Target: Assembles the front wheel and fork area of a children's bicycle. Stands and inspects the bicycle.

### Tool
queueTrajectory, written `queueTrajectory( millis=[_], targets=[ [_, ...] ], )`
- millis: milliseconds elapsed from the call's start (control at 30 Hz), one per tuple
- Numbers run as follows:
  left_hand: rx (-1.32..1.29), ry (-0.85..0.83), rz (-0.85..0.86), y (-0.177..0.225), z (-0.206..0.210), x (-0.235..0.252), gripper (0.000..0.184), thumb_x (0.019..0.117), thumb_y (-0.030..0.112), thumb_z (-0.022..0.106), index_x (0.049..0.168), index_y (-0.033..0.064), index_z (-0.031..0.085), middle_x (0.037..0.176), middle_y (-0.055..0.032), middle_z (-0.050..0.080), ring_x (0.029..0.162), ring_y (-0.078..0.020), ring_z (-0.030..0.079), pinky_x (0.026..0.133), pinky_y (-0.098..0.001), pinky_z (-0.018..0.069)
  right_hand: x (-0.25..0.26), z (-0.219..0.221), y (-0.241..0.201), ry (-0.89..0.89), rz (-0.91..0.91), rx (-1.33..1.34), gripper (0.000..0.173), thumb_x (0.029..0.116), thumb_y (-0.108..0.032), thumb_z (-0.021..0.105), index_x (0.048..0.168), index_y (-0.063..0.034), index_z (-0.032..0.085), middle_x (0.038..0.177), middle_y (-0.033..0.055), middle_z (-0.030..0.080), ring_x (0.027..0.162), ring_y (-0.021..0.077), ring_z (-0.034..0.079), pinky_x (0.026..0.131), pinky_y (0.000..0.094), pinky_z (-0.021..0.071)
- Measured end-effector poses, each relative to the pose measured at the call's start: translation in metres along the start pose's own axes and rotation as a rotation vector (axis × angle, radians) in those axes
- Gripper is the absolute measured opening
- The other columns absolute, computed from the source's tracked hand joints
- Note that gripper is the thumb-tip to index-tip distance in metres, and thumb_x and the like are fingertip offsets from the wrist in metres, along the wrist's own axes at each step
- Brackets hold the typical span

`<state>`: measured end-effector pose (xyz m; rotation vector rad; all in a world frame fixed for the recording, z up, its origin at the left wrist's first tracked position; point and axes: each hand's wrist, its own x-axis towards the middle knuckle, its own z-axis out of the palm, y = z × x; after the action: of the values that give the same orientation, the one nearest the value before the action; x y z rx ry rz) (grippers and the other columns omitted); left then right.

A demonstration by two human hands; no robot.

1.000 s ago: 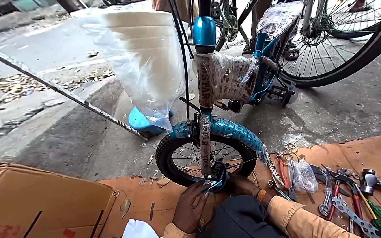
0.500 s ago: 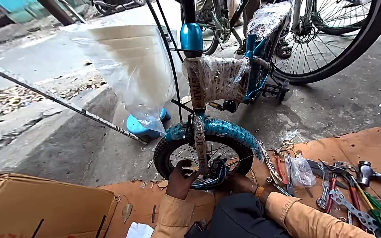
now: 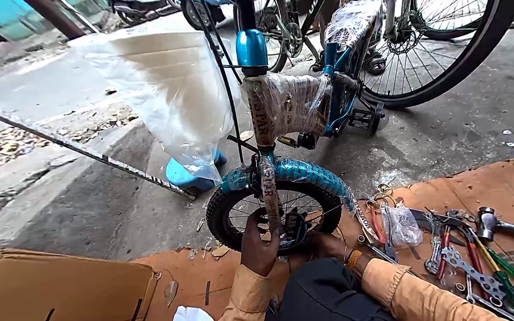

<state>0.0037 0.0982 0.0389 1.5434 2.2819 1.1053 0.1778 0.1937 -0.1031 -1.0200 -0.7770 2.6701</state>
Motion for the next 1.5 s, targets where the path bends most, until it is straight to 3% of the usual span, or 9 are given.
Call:
queueTrajectory(
  millis=[133,233,367,467,600,733,900,1233,1500],
  targets=[
    [0.222,-0.199,-0.220,0.013,0.014,0.010,0.069,0.0855,0.038,0.074,0.142,0.0047,0.054,0.125,-0.0168,0.067,0.115,-0.0319,0.065,0.101,-0.0534,0.0512,-0.003,0.005,-0.004,-0.085,0.070,-0.029,0.056,0.0980,-0.003,0.054,0.150,-0.0121,0.036,0.115,0.0116,0.066,0.098,0.0190,0.068,0.086,0.0370,0.0578],
    [0.213,-0.310,-0.309,0.011,0.007,0.025,0.056,0.0859,0.044,0.075,0.131,0.0129,0.065,0.115,-0.0108,0.073,0.109,-0.0278,0.069,0.098,-0.0547,0.0527,-0.009,0.007,-0.009,-0.116,0.046,-0.005,0.047,0.1012,-0.006,0.053,0.147,-0.0110,0.040,0.121,0.0094,0.067,0.101,0.0160,0.068,0.088,0.0330,0.0562],
    [-0.160,-0.332,-0.271,-0.005,0.005,0.031,0.052,0.0767,0.032,0.084,0.121,0.0102,0.069,0.110,-0.0027,0.075,0.102,-0.0141,0.071,0.095,-0.0407,0.0578,-0.014,0.008,-0.011,-0.076,0.029,-0.025,0.040,0.1033,-0.012,0.051,0.143,-0.0086,0.046,0.122,0.0088,0.066,0.106,0.0174,0.066,0.089,0.0352,0.0557],
    [-0.298,-0.392,-0.302,-0.003,0.006,0.037,0.046,0.0749,0.024,0.086,0.116,0.0082,0.072,0.102,-0.0041,0.075,0.094,-0.0143,0.072,0.089,-0.0377,0.0595,-0.010,0.007,-0.007,-0.034,0.036,0.002,0.031,0.1035,-0.016,0.051,0.134,-0.0080,0.052,0.111,0.0078,0.069,0.097,0.0170,0.068,0.083,0.0353,0.0565],
    [-0.155,-0.342,-0.361,0.014,0.008,0.039,0.041,0.0730,0.020,0.090,0.110,0.0120,0.075,0.093,-0.0032,0.075,0.084,-0.0147,0.071,0.083,-0.0406,0.0594,-0.013,0.010,-0.008,-0.004,0.046,0.050,0.023,0.1038,-0.016,0.051,0.124,-0.0076,0.056,0.101,0.0064,0.069,0.088,0.0158,0.067,0.077,0.0339,0.0564],
    [-0.038,-0.316,-0.321,0.014,0.007,0.038,0.042,0.0753,0.027,0.086,0.113,0.0137,0.074,0.097,-0.0036,0.075,0.091,-0.0160,0.072,0.087,-0.0459,0.0589,-0.015,0.011,-0.012,0.039,0.073,0.139,0.019,0.1038,-0.015,0.051,0.116,-0.0054,0.061,0.097,0.0076,0.070,0.083,0.0167,0.068,0.074,0.0340,0.0571],
    [-0.200,-0.384,-0.305,0.000,0.005,0.040,0.069,0.0736,0.027,0.085,0.135,0.0103,0.059,0.116,-0.0043,0.072,0.105,-0.0147,0.069,0.094,-0.0400,0.0578,-0.019,0.010,-0.012,0.012,0.087,0.198,0.023,0.1062,-0.017,0.046,0.116,-0.0033,0.061,0.097,0.0096,0.071,0.080,0.0165,0.067,0.071,0.0319,0.0568],
    [-0.265,-0.536,-0.334,-0.002,-0.007,0.045,0.044,0.0764,0.029,0.088,0.114,0.0116,0.073,0.104,-0.0033,0.075,0.094,-0.0137,0.071,0.087,-0.0370,0.0593,-0.023,0.009,-0.013,-0.037,0.041,0.121,0.026,0.1085,-0.019,0.042,0.125,-0.0042,0.056,0.101,0.0104,0.070,0.083,0.0171,0.068,0.075,0.0333,0.0573],
    [-0.281,-0.494,-0.344,-0.004,-0.004,0.042,0.068,0.0726,0.032,0.091,0.131,0.0079,0.065,0.119,-0.0078,0.072,0.108,-0.0170,0.069,0.097,-0.0388,0.0568,-0.024,0.005,-0.012,-0.056,0.001,0.018,0.037,0.1067,-0.019,0.049,0.141,-0.0053,0.047,0.122,0.0120,0.068,0.104,0.0210,0.069,0.091,0.0379,0.0575]
  ],
)
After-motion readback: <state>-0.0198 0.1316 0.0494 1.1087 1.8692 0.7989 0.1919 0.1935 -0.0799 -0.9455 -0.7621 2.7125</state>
